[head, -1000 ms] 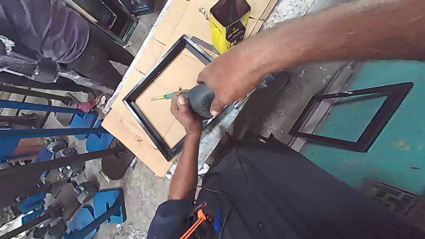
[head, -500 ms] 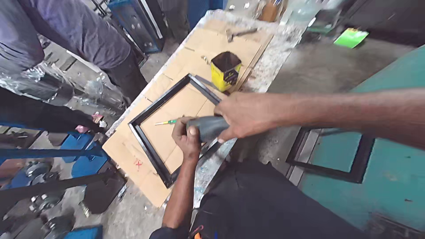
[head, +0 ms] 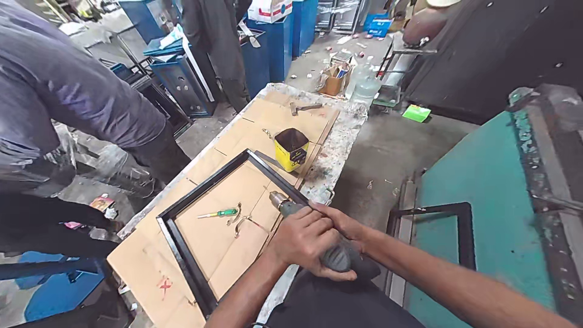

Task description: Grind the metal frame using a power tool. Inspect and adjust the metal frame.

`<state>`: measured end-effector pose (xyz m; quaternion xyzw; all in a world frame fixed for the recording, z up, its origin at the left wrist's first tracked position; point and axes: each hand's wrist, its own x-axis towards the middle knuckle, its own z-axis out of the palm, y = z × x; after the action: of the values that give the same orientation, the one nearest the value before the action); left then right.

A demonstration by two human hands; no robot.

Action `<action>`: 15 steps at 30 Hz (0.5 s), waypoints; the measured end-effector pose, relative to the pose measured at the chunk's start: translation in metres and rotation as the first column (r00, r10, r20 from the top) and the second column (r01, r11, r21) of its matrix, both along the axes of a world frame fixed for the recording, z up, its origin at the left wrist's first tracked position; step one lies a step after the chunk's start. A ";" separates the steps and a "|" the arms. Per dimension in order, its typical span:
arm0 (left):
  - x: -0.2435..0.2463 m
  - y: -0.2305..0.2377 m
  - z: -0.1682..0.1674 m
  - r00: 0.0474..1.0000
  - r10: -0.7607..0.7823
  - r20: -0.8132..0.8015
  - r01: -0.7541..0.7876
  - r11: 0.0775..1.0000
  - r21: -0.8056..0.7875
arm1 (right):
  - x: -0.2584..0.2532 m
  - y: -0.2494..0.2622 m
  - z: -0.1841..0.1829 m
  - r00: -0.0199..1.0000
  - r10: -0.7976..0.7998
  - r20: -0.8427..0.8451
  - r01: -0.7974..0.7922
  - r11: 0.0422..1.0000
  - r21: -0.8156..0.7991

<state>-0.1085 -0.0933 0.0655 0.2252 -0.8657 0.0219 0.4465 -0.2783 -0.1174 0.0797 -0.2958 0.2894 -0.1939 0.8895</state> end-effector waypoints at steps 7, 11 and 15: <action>-0.003 -0.023 -0.001 0.992 0.090 -0.087 -0.082 0.993 0.088 | -0.065 -0.065 -0.013 0.979 -0.185 -0.081 0.140 0.911 -0.387; 0.030 -0.012 -0.057 0.874 0.372 -0.313 -0.207 0.867 0.454 | -0.107 -0.137 -0.014 0.785 -0.405 -0.469 0.031 0.782 -0.623; 0.045 0.041 -0.118 0.629 0.719 -0.295 -0.275 0.561 0.781 | -0.125 -0.218 -0.023 0.499 -0.518 -0.695 -0.205 0.708 -0.676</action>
<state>-0.0636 -0.0526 -0.0528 0.6136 -0.5191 -0.2288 0.5492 -0.4037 -0.3355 0.0566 -0.6257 0.6211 -0.2025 0.4262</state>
